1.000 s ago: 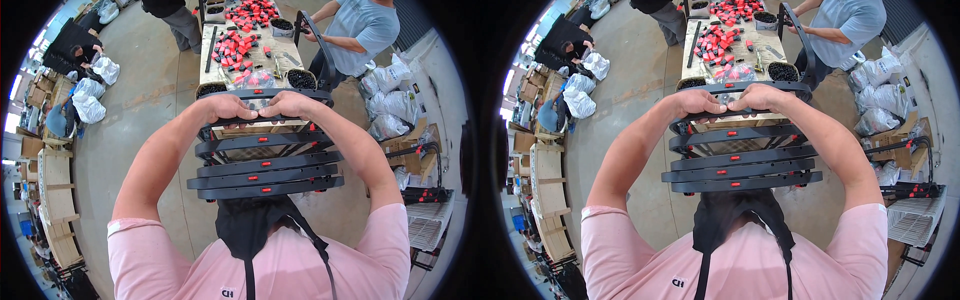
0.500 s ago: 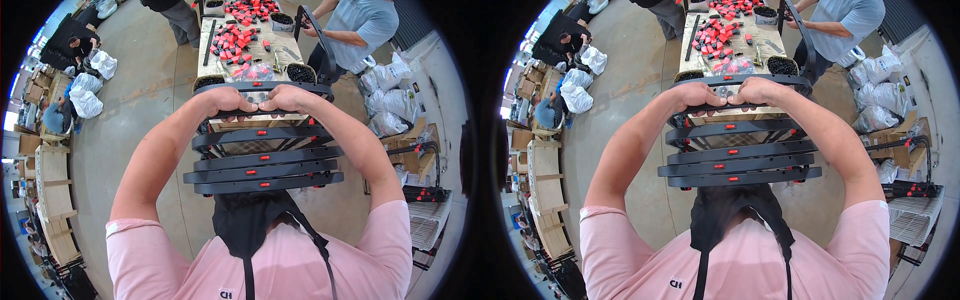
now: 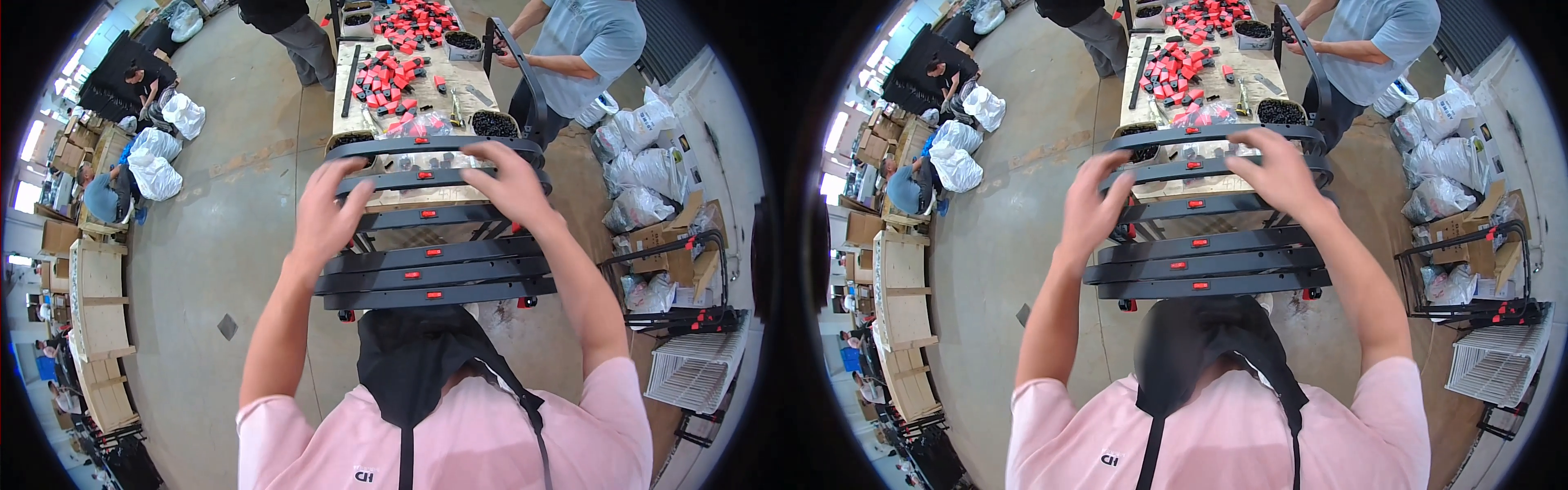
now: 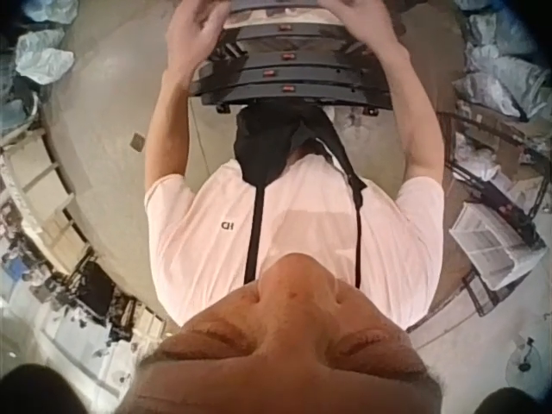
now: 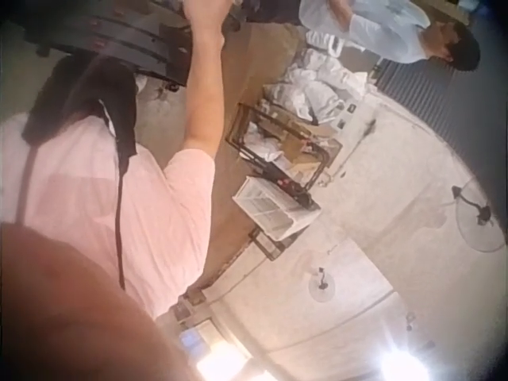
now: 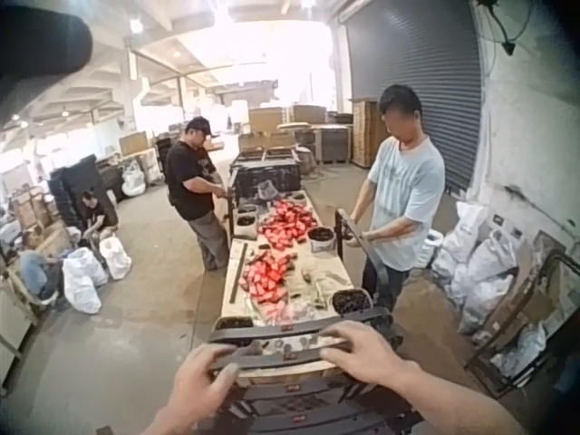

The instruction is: Attaching red plastic components to metal frames at a workbench in a warehouse.

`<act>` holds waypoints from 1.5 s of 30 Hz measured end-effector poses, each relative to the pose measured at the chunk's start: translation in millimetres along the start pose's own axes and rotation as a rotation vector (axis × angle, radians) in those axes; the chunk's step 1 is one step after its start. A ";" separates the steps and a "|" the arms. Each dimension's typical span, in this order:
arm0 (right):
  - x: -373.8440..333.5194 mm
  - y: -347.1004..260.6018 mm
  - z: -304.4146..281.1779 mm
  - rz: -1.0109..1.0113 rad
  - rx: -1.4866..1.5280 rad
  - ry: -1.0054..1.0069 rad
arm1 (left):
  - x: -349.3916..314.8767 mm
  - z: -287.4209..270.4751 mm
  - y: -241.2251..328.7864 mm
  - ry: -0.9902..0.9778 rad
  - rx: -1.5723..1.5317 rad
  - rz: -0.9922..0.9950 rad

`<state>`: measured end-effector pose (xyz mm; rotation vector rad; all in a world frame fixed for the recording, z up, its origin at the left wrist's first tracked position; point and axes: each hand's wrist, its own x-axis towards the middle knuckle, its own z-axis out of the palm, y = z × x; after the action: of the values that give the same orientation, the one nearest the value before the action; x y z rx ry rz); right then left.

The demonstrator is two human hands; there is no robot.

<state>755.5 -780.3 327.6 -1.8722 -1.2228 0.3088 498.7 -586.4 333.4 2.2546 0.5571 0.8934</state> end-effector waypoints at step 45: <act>-155.9 123.9 47.2 0.071 1.249 0.423 | -108.2 106.2 -40.1 0.649 -1.646 -0.639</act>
<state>728.4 -905.8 168.2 -0.8054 -0.4326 0.5205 495.9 -664.3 197.3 0.2675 0.4444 1.0639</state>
